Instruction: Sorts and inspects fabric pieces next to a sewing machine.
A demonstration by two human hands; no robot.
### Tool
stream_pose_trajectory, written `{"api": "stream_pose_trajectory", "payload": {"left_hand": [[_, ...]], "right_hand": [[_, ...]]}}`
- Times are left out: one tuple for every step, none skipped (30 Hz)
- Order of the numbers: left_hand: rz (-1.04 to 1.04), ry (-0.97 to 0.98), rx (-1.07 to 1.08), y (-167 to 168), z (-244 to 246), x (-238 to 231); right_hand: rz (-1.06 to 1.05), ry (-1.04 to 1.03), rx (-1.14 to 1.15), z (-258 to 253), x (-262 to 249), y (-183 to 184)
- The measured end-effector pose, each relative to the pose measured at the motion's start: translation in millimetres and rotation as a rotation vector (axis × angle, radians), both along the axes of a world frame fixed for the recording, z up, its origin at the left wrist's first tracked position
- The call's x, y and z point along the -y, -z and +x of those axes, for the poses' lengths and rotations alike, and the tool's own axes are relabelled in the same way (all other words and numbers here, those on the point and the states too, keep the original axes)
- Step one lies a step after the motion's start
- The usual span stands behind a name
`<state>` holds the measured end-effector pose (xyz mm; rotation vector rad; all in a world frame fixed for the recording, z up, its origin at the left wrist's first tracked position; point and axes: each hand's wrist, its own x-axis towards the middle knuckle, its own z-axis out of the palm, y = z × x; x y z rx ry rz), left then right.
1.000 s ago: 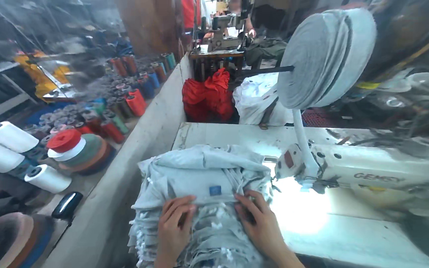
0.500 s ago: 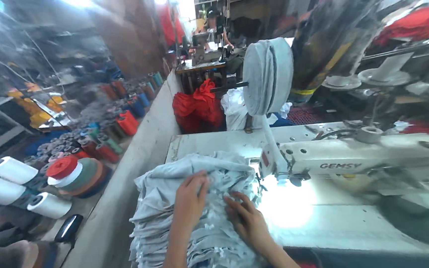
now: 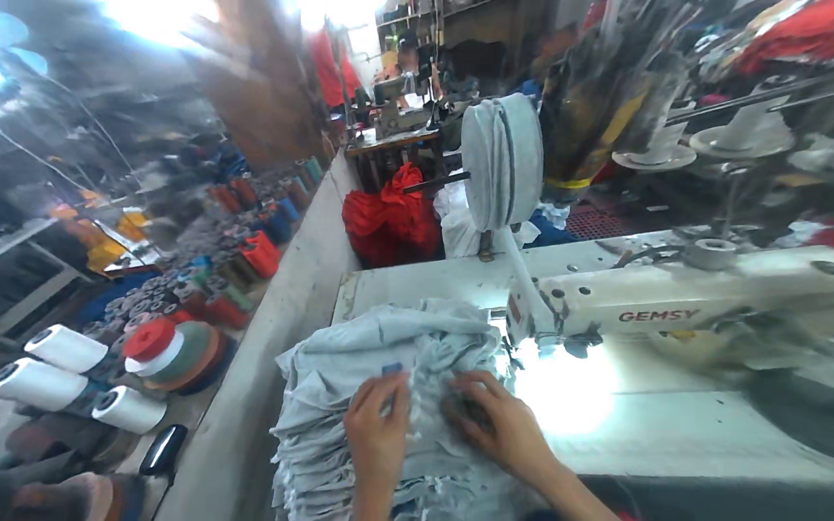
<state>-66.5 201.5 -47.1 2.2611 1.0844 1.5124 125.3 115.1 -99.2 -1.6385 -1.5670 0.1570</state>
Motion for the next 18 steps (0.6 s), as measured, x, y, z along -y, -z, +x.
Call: {"api": "stream_pose_trajectory", "payload": {"left_hand": [[-0.005,-0.006,0.035,1.0,-2.0,-0.1],[-0.006,-0.014,0.057,2.0,-3.6,-0.6],[-0.007,-0.02,0.069,2.0,-4.9,-0.7],[-0.014,-0.022,0.075,0.5,-5.9,0.2],[-0.024,-0.021,0.077,-2.2,-6.5,1.7],[-0.034,-0.008,0.079,-5.5,-6.6,3.5],[-0.035,0.01,0.073,-8.4,-5.8,5.4],[-0.027,0.019,0.051,-9.4,-3.3,6.4],[-0.007,0.017,0.001,-7.6,0.5,5.4],[0.016,0.005,-0.08,-3.4,5.1,2.5],[0.039,-0.021,-0.179,1.5,10.4,-1.2],[0.061,-0.048,-0.277,5.6,15.5,-5.2],[0.079,-0.07,-0.352,7.8,19.4,-8.7],[0.105,-0.093,-0.385,9.2,21.9,-11.0],[0.136,-0.118,-0.385,9.3,22.7,-11.2],[0.16,-0.146,-0.372,8.8,21.9,-9.6],[0.165,-0.164,-0.351,7.8,19.8,-6.0],[0.145,-0.178,-0.327,6.3,16.5,-0.9]], "right_hand": [[0.002,0.046,0.026,-3.2,0.8,-16.0],[0.0,0.07,0.055,-5.5,0.5,-29.6],[0.016,0.077,0.082,-6.6,-1.7,-38.9],[0.03,0.069,0.092,-7.0,-4.5,-45.5],[0.038,0.057,0.095,-6.8,-7.6,-50.1],[0.045,0.049,0.092,-6.7,-10.5,-53.1],[0.055,0.048,0.085,-7.2,-12.6,-55.0],[0.077,0.062,0.088,-7.9,-14.5,-54.9],[0.101,0.08,0.096,-9.1,-16.0,-53.9],[0.115,0.097,0.106,-10.7,-17.0,-52.4],[0.114,0.107,0.109,-13.0,-16.7,-51.3],[0.113,0.112,0.108,-15.6,-15.6,-50.1],[0.103,0.112,0.109,-17.7,-13.7,-48.8],[0.094,0.11,0.118,-18.6,-11.4,-47.7],[0.089,0.102,0.128,-17.9,-9.2,-46.6],[0.083,0.091,0.137,-15.7,-7.3,-45.8],[0.081,0.081,0.15,-13.1,-5.8,-45.0],[0.089,0.074,0.159,-11.0,-5.5,-43.6]]}}
